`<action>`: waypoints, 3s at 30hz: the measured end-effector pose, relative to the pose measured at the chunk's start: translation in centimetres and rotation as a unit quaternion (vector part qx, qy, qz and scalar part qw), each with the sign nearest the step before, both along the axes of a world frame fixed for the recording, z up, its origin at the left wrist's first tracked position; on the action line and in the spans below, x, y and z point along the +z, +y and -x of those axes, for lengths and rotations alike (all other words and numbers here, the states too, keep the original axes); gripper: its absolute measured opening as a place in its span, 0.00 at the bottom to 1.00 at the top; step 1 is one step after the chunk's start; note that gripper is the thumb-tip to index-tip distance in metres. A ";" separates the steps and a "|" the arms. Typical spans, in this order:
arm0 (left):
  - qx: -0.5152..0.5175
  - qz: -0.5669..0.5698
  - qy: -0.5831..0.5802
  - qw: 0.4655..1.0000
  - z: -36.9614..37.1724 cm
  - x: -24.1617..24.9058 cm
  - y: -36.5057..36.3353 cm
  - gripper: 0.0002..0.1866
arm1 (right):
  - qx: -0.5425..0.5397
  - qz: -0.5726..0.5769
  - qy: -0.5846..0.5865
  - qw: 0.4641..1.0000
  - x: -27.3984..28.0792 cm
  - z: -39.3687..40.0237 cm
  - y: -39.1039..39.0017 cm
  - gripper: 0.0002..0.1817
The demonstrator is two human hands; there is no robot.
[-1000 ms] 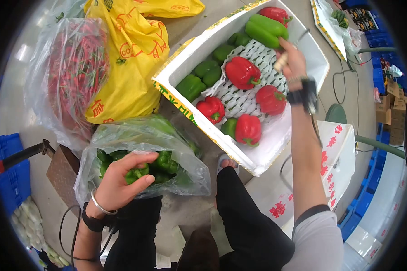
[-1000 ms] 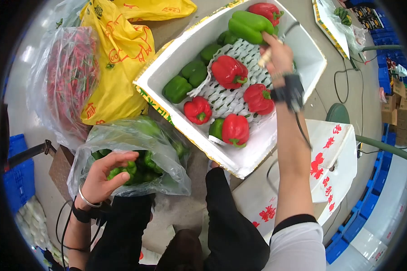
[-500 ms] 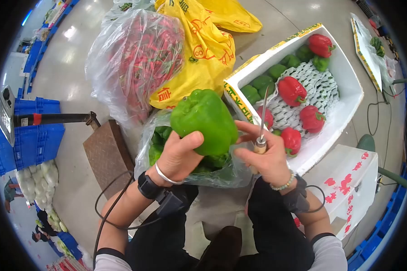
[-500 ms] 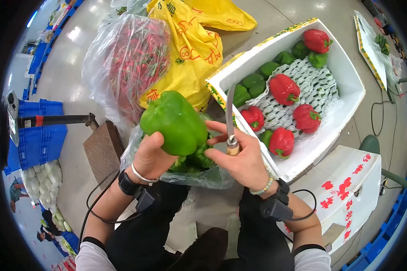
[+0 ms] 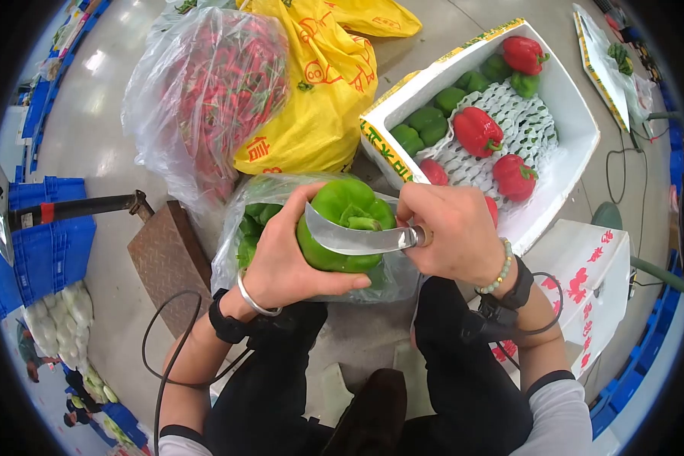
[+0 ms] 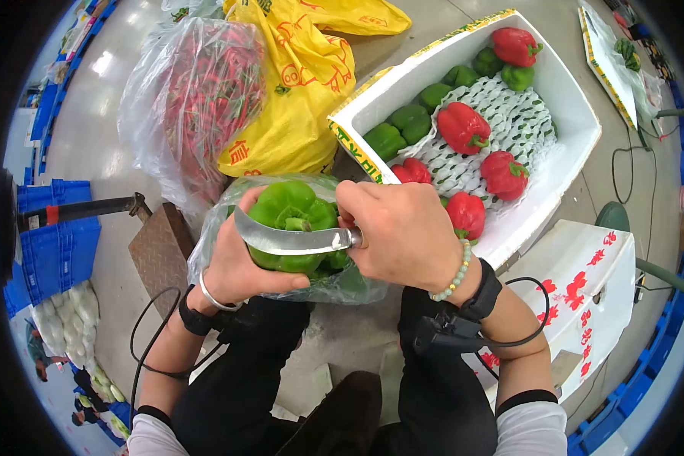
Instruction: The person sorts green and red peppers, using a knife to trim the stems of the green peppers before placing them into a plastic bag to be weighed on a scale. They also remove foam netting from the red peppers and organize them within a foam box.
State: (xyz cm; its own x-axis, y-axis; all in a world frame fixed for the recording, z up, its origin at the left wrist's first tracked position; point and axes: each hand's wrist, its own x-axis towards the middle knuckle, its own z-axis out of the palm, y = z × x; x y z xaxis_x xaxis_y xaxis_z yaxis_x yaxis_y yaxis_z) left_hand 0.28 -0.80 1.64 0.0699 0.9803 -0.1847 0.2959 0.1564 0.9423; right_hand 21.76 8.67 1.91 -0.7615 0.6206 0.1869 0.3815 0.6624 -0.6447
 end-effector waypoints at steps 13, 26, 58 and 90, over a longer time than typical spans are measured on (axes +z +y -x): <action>0.038 0.132 -0.321 0.937 2.8 -2.3 -1.9 0.51 | -0.227 0.127 -0.014 0.965 -3.1 -5.2 5.7 0.16; -0.311 0.154 0.232 0.909 5.9 -1.1 -1.8 0.46 | -0.301 0.301 0.088 0.901 -4.3 -10.8 6.4 0.25; -0.188 -0.091 0.488 0.847 -2.0 -6.4 -1.5 0.43 | -0.695 0.055 0.032 0.716 -16.3 -15.1 26.7 0.27; -0.030 -0.005 -0.007 1.000 -1.1 -0.5 -0.3 0.44 | -0.078 0.029 0.011 0.996 -1.7 -1.1 -3.0 0.11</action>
